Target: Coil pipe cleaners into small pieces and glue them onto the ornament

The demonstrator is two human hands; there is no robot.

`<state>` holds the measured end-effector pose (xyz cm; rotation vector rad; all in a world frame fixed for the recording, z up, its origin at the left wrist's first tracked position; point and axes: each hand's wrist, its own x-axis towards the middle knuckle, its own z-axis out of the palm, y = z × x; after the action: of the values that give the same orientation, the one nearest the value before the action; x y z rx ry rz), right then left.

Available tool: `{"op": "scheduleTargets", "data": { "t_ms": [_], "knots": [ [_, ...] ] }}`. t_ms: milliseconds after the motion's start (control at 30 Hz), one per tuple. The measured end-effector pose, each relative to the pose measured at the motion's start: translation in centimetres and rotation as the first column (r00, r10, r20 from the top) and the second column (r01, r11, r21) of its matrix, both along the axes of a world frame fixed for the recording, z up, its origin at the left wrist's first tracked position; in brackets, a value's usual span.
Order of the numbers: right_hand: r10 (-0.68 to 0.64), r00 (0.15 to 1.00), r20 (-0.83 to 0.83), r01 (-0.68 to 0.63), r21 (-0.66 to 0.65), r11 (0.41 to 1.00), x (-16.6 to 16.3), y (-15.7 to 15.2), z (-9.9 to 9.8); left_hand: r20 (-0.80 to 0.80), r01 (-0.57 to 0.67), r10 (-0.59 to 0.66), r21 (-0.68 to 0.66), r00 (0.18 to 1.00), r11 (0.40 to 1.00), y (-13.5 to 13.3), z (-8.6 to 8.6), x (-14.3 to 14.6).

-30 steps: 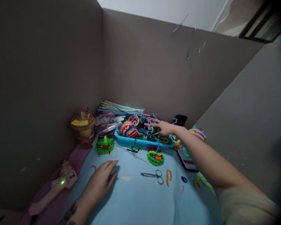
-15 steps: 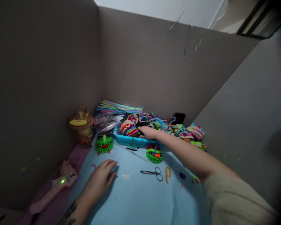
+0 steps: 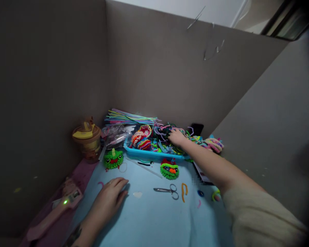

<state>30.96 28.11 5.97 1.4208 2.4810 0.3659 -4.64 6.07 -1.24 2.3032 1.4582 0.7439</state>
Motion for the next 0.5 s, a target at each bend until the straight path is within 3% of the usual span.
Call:
{"op": "scheduleTargets", "data": {
  "t_ms": [200,333,500],
  "knots": [
    [0.071,0.994,-0.085,-0.074,-0.028,0.997,0.3,-0.4,0.0,-0.005,0.011,-0.011,-0.015,1.0,1.0,0.2,-0.3,-0.1],
    [0.11,0.967,-0.228,-0.121,-0.034,0.992,0.2,-0.5,2.2,0.002,0.017,-0.017,-0.007,1.0,1.0,0.2,-0.1,-0.1],
    [0.098,0.909,-0.404,-0.073,0.078,0.994,-1.7,-0.1,4.8,0.032,-0.002,0.0,0.07,1.0,0.998,0.2,-0.2,0.0]
  ]
}}
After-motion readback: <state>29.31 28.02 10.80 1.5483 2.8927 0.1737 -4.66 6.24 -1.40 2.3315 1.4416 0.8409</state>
